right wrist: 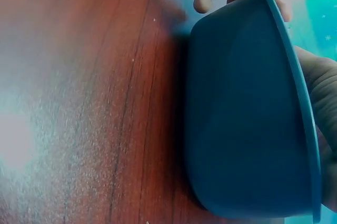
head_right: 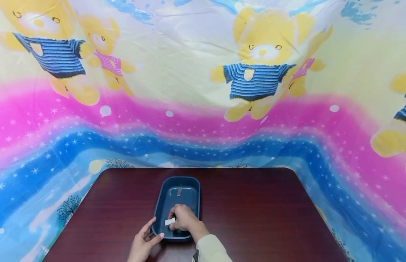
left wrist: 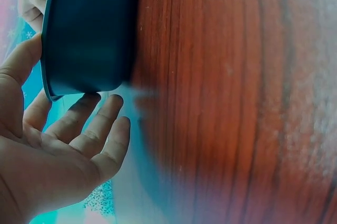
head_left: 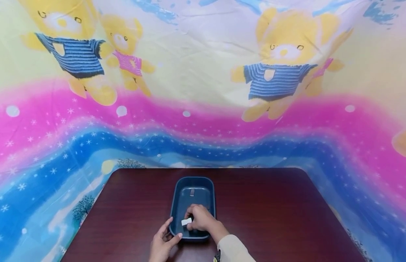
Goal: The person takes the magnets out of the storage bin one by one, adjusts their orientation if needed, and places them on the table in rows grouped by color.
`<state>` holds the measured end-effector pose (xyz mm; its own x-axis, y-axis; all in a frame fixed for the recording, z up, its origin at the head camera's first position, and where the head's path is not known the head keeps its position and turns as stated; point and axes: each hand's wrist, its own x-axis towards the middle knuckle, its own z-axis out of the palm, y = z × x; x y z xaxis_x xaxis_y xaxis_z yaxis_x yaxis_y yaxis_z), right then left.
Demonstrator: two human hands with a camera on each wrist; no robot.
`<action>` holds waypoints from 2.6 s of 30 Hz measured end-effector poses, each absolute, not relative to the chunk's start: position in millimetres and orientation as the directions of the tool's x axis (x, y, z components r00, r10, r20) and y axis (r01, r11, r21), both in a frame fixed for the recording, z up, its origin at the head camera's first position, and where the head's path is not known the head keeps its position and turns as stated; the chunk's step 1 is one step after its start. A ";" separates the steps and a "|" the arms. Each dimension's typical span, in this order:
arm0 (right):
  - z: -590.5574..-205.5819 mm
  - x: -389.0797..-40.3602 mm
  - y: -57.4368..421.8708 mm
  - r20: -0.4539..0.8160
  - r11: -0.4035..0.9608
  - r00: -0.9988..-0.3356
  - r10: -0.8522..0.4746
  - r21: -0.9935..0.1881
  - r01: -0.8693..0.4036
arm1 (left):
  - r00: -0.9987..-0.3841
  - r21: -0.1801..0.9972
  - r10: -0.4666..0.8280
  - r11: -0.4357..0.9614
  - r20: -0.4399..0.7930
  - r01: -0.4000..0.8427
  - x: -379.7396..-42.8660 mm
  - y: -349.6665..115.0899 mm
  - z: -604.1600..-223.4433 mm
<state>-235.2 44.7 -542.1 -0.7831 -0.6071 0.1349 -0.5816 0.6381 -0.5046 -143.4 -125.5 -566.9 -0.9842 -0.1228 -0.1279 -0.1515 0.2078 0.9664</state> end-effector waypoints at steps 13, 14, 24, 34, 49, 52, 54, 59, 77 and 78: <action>-526.7 -226.8 80.6 0.212 0.578 -0.811 -0.545 -0.605 -0.547 | -0.982 0.979 -0.146 0.151 -0.117 -0.139 -141.3 -122.9 -568.7; -526.9 -227.6 84.3 0.215 0.568 -0.818 -0.533 -0.626 -0.534 | -0.982 0.979 -0.152 0.151 -0.115 -0.138 -141.0 -122.6 -568.5; -525.1 -238.6 118.4 0.247 0.565 -0.849 -0.466 -0.655 -0.501 | -0.972 0.967 -0.174 0.172 -0.158 -0.188 -143.5 -121.3 -567.5; -530.7 -254.5 148.9 0.300 0.569 -0.860 -0.413 -0.652 -0.501 | -0.971 0.964 -0.180 0.187 -0.155 -0.189 -141.5 -119.7 -565.8; -562.9 -283.8 184.2 0.214 0.614 -0.948 -0.235 -0.724 -0.315 | -0.972 0.966 -0.180 0.185 -0.148 -0.182 -143.3 -120.3 -567.0; -570.1 -289.7 188.7 0.162 0.613 -0.968 -0.190 -0.751 -0.246 | -0.975 0.966 -0.168 0.187 -0.146 -0.176 -143.8 -119.7 -567.6; -574.2 -292.8 190.7 0.127 0.610 -0.980 -0.155 -0.767 -0.196 | -0.977 0.967 -0.161 0.188 -0.142 -0.172 -143.9 -118.9 -568.0; -580.6 -298.9 188.6 0.069 0.597 -0.991 -0.118 -0.793 -0.126 | -0.976 0.971 -0.168 0.169 -0.138 -0.166 -142.1 -119.9 -569.2; -586.5 -315.4 185.8 0.087 0.708 -0.965 -0.246 -0.664 -0.240 | -0.981 0.971 -0.154 0.192 -0.117 -0.146 -143.2 -122.5 -569.6; -585.9 -314.8 185.5 0.082 0.706 -0.967 -0.241 -0.669 -0.232 | -0.980 0.971 -0.156 0.190 -0.120 -0.149 -143.1 -122.2 -569.7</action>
